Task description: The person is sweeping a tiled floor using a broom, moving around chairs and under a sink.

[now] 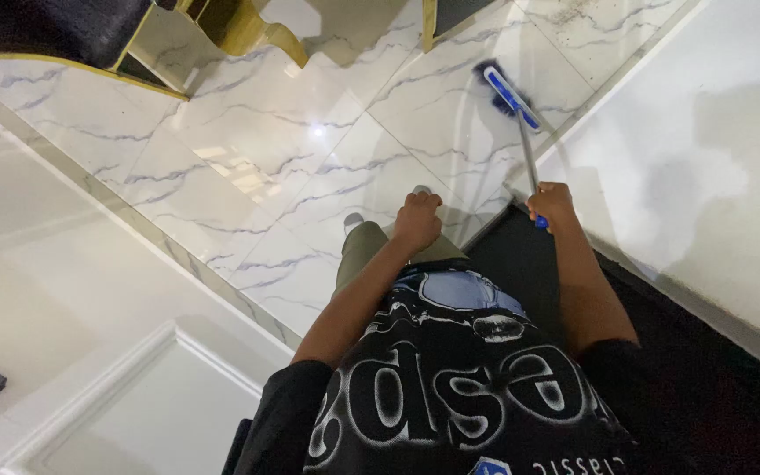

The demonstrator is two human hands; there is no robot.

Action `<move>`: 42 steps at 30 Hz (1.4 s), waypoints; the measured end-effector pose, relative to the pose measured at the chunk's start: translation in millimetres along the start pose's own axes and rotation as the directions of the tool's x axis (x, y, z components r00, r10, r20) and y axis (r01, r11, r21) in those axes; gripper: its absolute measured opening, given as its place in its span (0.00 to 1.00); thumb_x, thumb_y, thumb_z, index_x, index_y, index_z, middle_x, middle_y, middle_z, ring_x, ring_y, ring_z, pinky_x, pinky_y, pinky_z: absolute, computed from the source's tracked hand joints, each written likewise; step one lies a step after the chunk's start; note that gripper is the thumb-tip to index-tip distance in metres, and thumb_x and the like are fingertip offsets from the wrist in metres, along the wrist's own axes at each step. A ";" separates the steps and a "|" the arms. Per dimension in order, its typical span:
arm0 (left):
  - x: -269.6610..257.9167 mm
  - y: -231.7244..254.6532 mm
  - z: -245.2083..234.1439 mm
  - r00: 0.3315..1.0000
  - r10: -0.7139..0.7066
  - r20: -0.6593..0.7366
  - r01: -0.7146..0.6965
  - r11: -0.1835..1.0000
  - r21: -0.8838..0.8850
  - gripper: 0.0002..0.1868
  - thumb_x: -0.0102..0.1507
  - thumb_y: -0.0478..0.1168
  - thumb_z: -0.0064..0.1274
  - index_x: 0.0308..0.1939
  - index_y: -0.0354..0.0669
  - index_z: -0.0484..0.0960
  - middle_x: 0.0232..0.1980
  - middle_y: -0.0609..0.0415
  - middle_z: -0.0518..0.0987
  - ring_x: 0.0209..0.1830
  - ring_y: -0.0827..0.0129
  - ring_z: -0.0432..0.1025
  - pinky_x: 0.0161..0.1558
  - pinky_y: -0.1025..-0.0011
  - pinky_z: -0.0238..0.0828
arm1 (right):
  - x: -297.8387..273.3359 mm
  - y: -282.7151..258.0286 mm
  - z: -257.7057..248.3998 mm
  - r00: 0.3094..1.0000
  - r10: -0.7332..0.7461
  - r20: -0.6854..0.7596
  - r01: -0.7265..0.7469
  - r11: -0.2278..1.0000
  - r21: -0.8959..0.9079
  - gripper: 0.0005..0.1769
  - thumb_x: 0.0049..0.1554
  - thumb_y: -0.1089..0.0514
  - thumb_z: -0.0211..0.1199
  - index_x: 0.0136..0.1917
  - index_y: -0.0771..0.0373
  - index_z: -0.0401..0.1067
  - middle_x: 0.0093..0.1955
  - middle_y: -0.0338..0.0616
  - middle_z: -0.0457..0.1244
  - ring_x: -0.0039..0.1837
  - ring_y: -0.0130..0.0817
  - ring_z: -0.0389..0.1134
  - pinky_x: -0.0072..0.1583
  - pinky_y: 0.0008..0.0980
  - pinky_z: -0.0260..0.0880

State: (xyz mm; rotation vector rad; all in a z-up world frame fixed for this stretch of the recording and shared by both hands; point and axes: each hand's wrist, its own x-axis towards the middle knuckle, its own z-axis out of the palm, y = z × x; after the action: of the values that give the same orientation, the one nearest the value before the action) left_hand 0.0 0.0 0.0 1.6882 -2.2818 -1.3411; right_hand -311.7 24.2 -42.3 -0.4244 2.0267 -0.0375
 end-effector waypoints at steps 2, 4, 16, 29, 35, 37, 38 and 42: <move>1.8 1.0 1.1 1.000 0.007 0.001 -0.007 1.000 -0.004 0.19 0.56 0.34 0.50 0.51 0.44 0.79 0.55 0.45 0.76 0.60 0.47 0.67 0.56 0.50 0.70 | 8.3 25.3 2.0 0.993 -0.102 0.058 0.095 0.989 0.110 0.22 0.55 0.67 0.65 0.63 0.77 0.72 0.32 0.46 0.62 0.29 0.30 0.62 0.29 0.34 0.57; 4.1 4.2 1.3 1.000 0.017 0.006 -0.017 1.000 -0.011 0.18 0.56 0.34 0.49 0.51 0.44 0.79 0.56 0.45 0.76 0.60 0.48 0.67 0.56 0.50 0.70 | 2.6 39.7 -1.4 0.973 -0.206 0.100 0.180 0.958 0.223 0.22 0.56 0.69 0.65 0.61 0.86 0.70 0.33 0.47 0.63 0.30 0.29 0.63 0.29 0.32 0.59; 2.4 1.2 -2.3 0.997 0.051 -0.051 -0.052 0.999 -0.016 0.18 0.56 0.34 0.50 0.51 0.44 0.79 0.55 0.46 0.76 0.64 0.48 0.65 0.58 0.51 0.69 | 56.3 50.4 -5.9 0.924 -0.052 0.378 -0.164 0.840 0.517 0.27 0.52 0.70 0.64 0.65 0.66 0.64 0.36 0.55 0.64 0.28 0.30 0.61 0.26 0.28 0.57; -56.5 -37.4 -25.1 0.989 -0.109 -0.100 0.102 0.993 -0.066 0.17 0.57 0.35 0.52 0.51 0.43 0.78 0.55 0.46 0.76 0.58 0.48 0.68 0.54 0.52 0.72 | -2.0 -45.2 55.5 0.947 -0.321 0.024 0.301 0.910 0.286 0.09 0.50 0.75 0.61 0.34 0.68 0.62 0.31 0.49 0.61 0.28 0.34 0.62 0.28 0.33 0.61; -98.0 -74.4 -50.9 0.961 -0.167 -0.219 0.143 0.982 -0.122 0.19 0.56 0.35 0.53 0.52 0.43 0.79 0.54 0.44 0.77 0.58 0.47 0.68 0.54 0.51 0.72 | -69.5 -101.3 91.0 0.923 -0.259 0.283 0.135 0.910 0.391 0.09 0.51 0.71 0.62 0.37 0.64 0.63 0.31 0.47 0.62 0.28 0.30 0.61 0.28 0.30 0.57; -118.4 -89.6 -64.0 0.949 -0.178 -0.259 0.143 0.979 -0.149 0.18 0.56 0.35 0.53 0.52 0.43 0.79 0.54 0.45 0.77 0.59 0.47 0.68 0.54 0.51 0.72 | -74.8 -107.9 121.7 0.902 -0.241 0.358 0.080 0.908 0.410 0.07 0.51 0.71 0.63 0.38 0.65 0.66 0.32 0.48 0.62 0.28 0.29 0.60 0.28 0.28 0.56; -130.4 -98.5 -69.0 0.944 -0.186 -0.273 0.143 0.975 -0.167 0.18 0.56 0.35 0.53 0.52 0.43 0.79 0.54 0.44 0.77 0.58 0.47 0.68 0.53 0.51 0.72 | -72.1 -105.2 141.9 0.882 -0.239 0.405 0.083 0.927 0.367 0.05 0.52 0.70 0.62 0.40 0.69 0.67 0.31 0.48 0.62 0.27 0.28 0.60 0.27 0.28 0.56; -175.2 -144.5 -76.7 0.923 -0.223 -0.313 0.162 0.965 -0.207 0.18 0.57 0.36 0.53 0.52 0.43 0.79 0.54 0.43 0.77 0.56 0.46 0.70 0.54 0.50 0.72 | -122.9 -114.7 220.4 0.827 -0.228 0.515 0.115 0.964 0.242 0.08 0.52 0.69 0.61 0.46 0.69 0.66 0.31 0.49 0.62 0.26 0.28 0.60 0.26 0.27 0.55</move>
State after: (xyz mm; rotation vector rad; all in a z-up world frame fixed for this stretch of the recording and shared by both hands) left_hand 222.1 81.4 39.0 1.9440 -1.7971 -1.1359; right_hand -37.7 -11.0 -19.5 -0.4316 1.4046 -0.2109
